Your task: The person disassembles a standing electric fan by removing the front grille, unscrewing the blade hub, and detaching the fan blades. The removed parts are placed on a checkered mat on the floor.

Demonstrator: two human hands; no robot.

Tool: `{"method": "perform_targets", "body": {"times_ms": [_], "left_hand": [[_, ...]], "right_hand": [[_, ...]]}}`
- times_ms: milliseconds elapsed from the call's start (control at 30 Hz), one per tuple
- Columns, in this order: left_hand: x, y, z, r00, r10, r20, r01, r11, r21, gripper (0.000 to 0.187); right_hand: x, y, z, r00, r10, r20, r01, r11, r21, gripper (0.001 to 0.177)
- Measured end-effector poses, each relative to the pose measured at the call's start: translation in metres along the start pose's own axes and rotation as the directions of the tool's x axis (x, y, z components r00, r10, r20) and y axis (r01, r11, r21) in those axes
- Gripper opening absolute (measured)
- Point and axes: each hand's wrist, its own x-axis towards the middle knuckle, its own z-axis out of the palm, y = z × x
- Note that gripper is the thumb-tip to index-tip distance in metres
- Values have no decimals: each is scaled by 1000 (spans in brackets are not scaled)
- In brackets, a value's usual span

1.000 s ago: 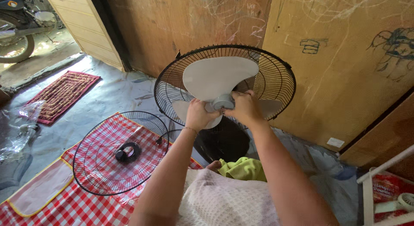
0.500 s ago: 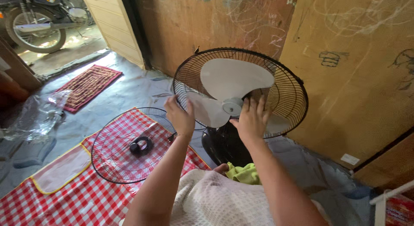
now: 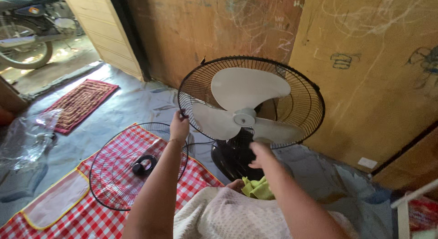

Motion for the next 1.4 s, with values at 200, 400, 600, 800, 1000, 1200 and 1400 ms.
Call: {"method": "perform_targets", "body": {"times_ms": [200,400,600,800,1000,1200,1400], "left_hand": [[-34,22,-13,984,164,-70,-153,977,146,27],[-78,50,-19,965,225,-131,-193,956,222,23],[-108,67,-18,940,256,-227,-215,958,190,19],[-148,97,-11,946,160,-283,-136,986,101,19],[-182,114,-5,933,197,-300,-176,980,96,21],[-217,130,-10,959,96,-266,-112,993,-44,19],[-257,141,-17,971,143,-191,-151,988,-28,20]], "right_hand": [[58,4,-39,995,-4,101,-26,956,293,73],[29,3,-35,977,-52,205,-25,934,355,93],[17,-2,-29,970,-174,172,83,894,441,104],[45,-11,-23,938,-239,253,63,832,552,100],[70,-14,-17,903,-261,340,-18,769,639,99],[35,-21,-29,940,-188,285,-42,764,643,98],[-19,-36,-33,985,-157,73,122,928,352,87]]}}
